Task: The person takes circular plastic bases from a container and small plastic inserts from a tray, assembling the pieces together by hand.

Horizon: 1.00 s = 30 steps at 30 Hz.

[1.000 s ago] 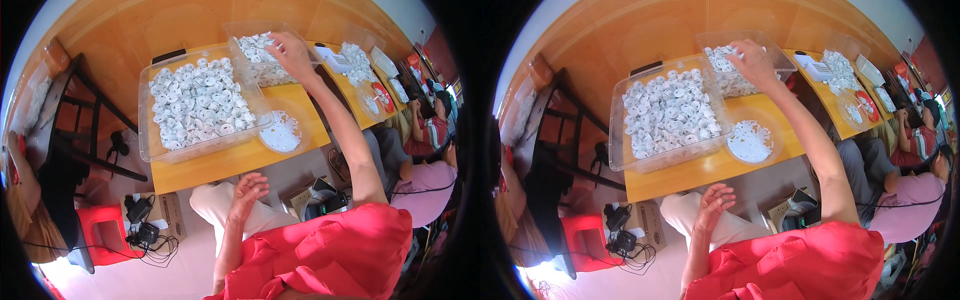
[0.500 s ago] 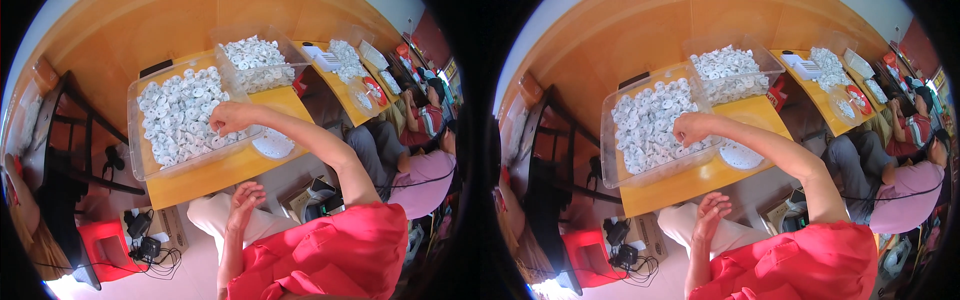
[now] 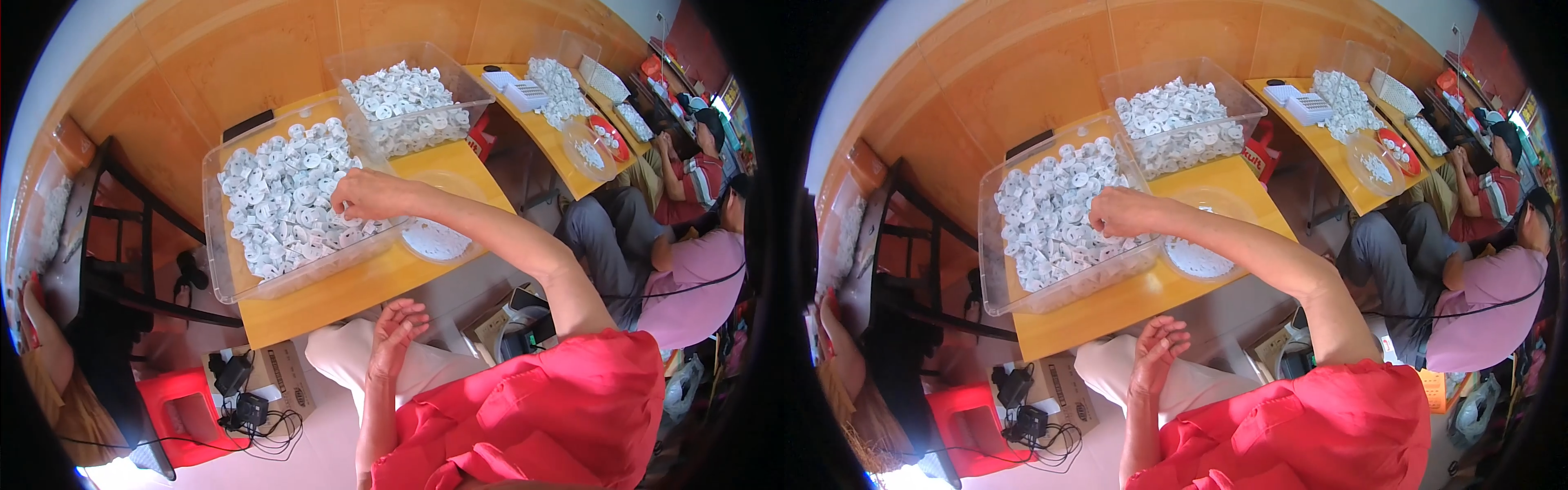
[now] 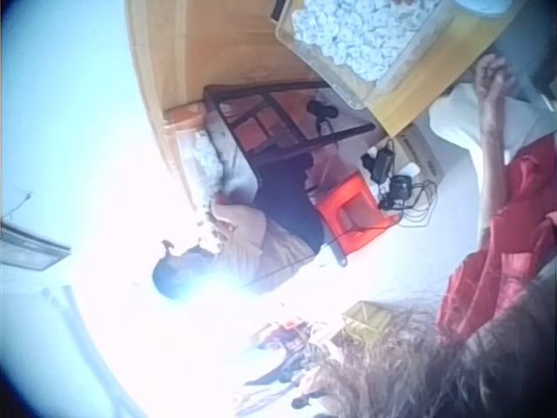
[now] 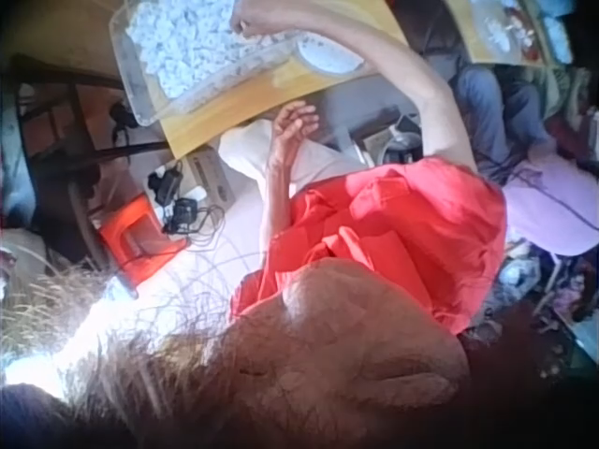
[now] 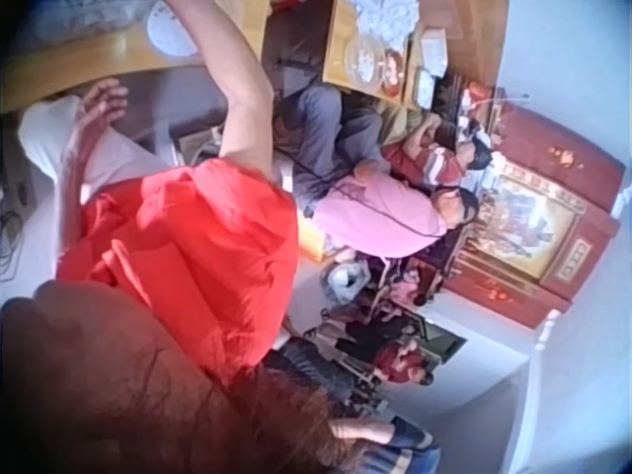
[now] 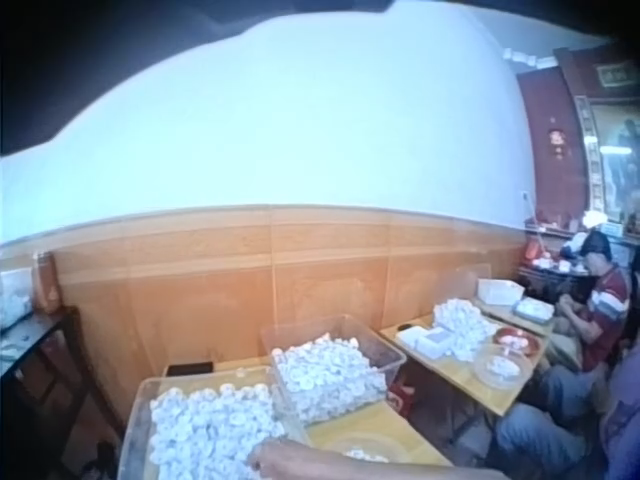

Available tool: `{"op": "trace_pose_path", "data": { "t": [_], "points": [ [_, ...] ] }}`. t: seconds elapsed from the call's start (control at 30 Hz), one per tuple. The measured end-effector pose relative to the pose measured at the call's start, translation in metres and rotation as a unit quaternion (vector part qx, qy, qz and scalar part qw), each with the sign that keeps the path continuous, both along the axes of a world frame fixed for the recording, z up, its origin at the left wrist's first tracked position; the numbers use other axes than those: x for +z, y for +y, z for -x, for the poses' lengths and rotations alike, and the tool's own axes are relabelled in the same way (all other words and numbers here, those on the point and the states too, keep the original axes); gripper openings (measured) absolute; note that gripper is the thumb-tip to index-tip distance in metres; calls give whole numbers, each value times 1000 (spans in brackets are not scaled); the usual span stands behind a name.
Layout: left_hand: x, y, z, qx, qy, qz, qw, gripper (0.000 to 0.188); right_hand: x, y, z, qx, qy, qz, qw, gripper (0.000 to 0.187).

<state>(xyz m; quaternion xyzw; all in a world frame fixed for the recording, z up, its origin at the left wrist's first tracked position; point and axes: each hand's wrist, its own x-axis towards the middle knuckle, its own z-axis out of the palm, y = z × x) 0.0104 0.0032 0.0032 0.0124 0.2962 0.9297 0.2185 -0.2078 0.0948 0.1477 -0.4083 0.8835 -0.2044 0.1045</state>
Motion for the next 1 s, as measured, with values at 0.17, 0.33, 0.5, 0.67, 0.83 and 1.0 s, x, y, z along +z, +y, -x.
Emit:
{"op": "trace_pose_path", "data": {
  "t": [0.17, 0.33, 0.5, 0.67, 0.83, 1.0],
  "points": [
    [1, 2, -1, 5, 3, 6, 1000, 39, 15, 18, -9, -42, 70, 178, 981, 11],
    [-4, -1, -5, 29, 9, 2, 1000, 38, 30, 45, -83, -122, -91, 382, 912, 8],
    [-3, 4, -6, 32, -1, -16, 999, 41, -29, 75, -169, -206, -244, 383, 867, 12],
    [-5, 4, -8, 23, -2, 2, 1000, 36, -77, 74, -204, -272, -283, 362, 846, 13],
    [-5, 5, -4, 27, -1, 19, 999, 30, -91, 67, -209, -280, -184, 410, 848, 14],
    [-5, 4, -8, 43, -11, 3, 999, 31, -77, 77, -197, -292, -37, 350, 889, 12]
  ]
}}
